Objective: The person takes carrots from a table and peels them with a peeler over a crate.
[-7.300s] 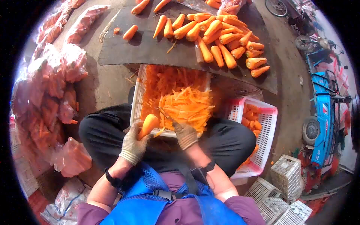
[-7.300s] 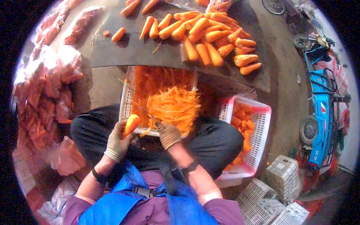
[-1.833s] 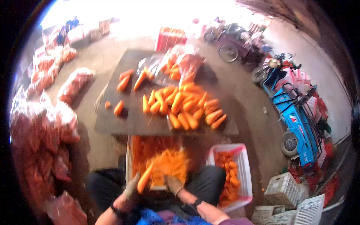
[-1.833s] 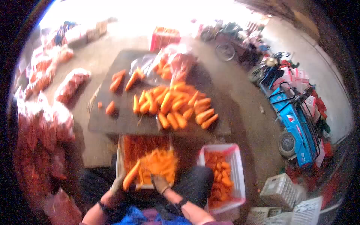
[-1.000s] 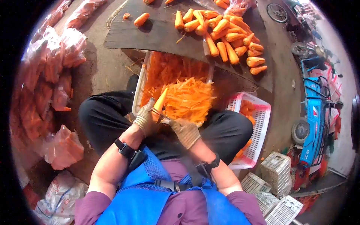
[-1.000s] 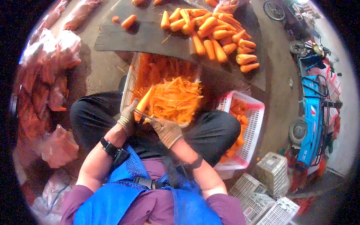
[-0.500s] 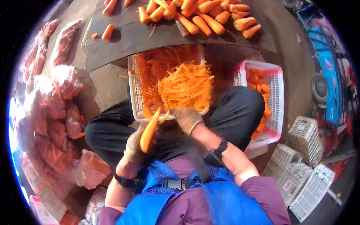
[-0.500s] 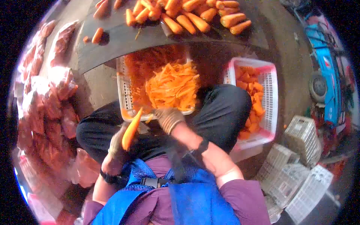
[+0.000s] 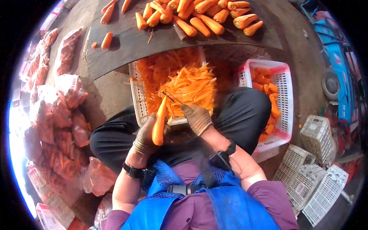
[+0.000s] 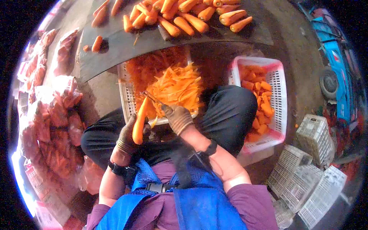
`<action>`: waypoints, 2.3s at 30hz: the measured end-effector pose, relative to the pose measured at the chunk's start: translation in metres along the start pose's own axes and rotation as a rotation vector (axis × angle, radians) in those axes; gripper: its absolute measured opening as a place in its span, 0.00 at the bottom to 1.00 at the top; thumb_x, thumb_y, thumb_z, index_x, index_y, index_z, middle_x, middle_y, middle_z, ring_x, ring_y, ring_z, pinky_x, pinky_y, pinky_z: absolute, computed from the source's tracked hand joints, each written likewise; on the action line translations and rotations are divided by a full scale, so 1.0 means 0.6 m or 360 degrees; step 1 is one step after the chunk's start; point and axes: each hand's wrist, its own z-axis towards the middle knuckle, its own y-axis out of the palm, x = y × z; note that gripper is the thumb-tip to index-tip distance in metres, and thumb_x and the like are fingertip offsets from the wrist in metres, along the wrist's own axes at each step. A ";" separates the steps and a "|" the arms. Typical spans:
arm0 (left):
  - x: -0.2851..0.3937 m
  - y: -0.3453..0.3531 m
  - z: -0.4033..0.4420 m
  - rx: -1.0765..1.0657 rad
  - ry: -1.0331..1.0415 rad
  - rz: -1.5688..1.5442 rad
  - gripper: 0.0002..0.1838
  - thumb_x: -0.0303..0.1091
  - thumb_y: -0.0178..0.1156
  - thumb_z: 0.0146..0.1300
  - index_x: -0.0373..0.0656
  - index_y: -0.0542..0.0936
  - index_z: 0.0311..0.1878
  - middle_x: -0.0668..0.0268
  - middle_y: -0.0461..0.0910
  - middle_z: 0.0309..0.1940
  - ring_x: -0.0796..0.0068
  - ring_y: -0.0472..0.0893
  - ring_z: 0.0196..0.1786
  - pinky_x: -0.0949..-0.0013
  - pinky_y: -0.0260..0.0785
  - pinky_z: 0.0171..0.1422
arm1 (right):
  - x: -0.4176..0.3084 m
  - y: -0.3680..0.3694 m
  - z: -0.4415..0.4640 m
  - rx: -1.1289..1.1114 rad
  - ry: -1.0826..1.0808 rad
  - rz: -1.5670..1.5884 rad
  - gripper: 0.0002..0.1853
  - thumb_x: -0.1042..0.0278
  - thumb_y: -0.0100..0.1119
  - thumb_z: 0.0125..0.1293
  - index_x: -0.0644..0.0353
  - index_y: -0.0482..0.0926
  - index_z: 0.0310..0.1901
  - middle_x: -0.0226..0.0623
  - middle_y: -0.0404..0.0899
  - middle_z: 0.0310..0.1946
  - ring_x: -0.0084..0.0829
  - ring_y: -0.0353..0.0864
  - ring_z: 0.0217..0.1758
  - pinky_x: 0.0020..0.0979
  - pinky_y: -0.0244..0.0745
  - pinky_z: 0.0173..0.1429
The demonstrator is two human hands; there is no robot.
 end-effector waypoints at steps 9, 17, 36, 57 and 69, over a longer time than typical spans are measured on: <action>0.003 0.013 -0.001 0.0051 0.0291 0.0369 0.21 0.51 0.49 0.66 0.38 0.73 0.44 0.67 0.74 0.26 0.75 0.73 0.22 0.77 0.67 0.25 | -0.008 -0.010 -0.003 -0.0003 0.0042 0.0068 0.32 0.38 0.42 0.65 0.65 0.76 0.27 0.53 0.73 0.22 0.51 0.73 0.27 0.42 0.67 0.34; -0.005 0.005 -0.005 0.0077 0.0242 0.0135 0.13 0.29 0.57 0.60 0.39 0.71 0.47 0.67 0.74 0.30 0.79 0.75 0.30 0.76 0.70 0.34 | -0.005 -0.025 0.010 -0.0008 0.0045 0.0177 0.32 0.37 0.41 0.65 0.64 0.75 0.25 0.53 0.74 0.22 0.53 0.74 0.29 0.43 0.67 0.34; 0.028 0.020 0.045 0.0464 0.0078 -0.0501 0.18 0.49 0.53 0.63 0.42 0.75 0.43 0.68 0.78 0.30 0.74 0.78 0.30 0.70 0.74 0.31 | -0.029 0.018 -0.030 -0.0391 -0.0581 -0.0241 0.24 0.42 0.42 0.66 0.53 0.80 0.34 0.44 0.78 0.25 0.47 0.79 0.32 0.42 0.71 0.32; 0.011 -0.005 -0.041 0.0293 0.0101 -0.0154 0.20 0.52 0.46 0.67 0.43 0.72 0.38 0.68 0.71 0.24 0.76 0.70 0.20 0.77 0.63 0.22 | -0.017 0.011 0.001 -0.0247 -0.0098 -0.0086 0.29 0.40 0.43 0.63 0.64 0.77 0.29 0.55 0.75 0.26 0.54 0.76 0.33 0.45 0.69 0.36; 0.036 -0.008 0.070 0.0502 0.0088 -0.0292 0.21 0.53 0.53 0.63 0.44 0.74 0.45 0.68 0.76 0.28 0.75 0.75 0.24 0.77 0.70 0.22 | -0.049 -0.005 -0.023 -0.0637 -0.0233 0.0033 0.34 0.34 0.37 0.64 0.60 0.79 0.28 0.48 0.78 0.23 0.48 0.79 0.30 0.42 0.71 0.31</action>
